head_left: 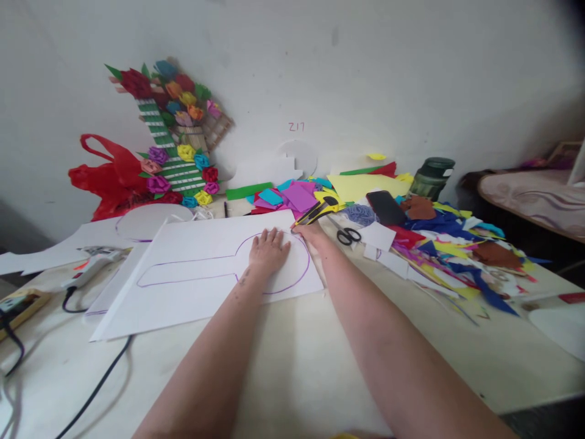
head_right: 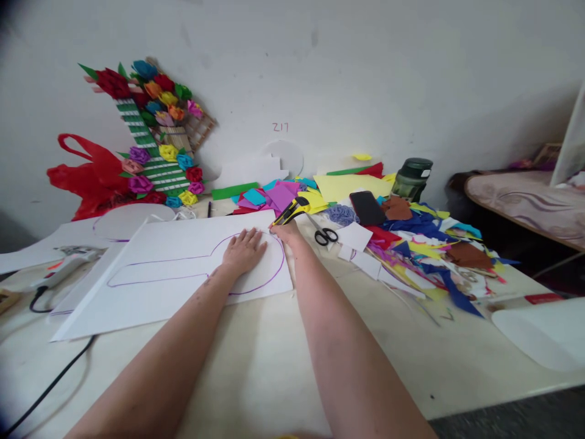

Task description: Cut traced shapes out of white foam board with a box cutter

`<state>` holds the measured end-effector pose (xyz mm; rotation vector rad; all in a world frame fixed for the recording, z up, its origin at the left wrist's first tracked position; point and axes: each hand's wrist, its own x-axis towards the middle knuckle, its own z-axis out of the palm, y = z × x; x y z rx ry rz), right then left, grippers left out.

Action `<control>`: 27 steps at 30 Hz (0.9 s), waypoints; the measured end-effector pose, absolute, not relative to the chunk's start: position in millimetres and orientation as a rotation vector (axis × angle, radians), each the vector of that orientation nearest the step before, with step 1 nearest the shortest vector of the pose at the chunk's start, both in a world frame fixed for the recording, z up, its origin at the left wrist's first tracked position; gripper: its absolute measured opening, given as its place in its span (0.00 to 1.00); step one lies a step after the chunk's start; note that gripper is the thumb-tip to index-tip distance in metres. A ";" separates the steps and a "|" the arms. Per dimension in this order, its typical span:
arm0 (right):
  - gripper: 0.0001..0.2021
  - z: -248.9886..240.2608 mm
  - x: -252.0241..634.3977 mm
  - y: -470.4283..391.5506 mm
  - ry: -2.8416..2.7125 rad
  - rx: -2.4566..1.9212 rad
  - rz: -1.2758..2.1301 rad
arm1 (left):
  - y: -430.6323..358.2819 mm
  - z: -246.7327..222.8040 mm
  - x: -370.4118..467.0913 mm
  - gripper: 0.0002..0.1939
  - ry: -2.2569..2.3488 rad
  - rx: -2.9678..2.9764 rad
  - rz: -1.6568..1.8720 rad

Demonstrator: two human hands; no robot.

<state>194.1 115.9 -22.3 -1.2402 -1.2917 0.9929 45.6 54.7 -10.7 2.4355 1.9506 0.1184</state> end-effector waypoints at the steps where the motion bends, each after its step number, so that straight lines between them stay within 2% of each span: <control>1: 0.05 -22.8 194.1 116.2 -1.291 -1.236 0.991 | 54.8 -10.7 45.6 0.31 1.951 2.434 0.117; 27: 0.05 -19.1 194.4 110.2 -1.283 -1.218 0.996 | 56.1 -11.7 45.2 0.31 1.943 2.458 0.136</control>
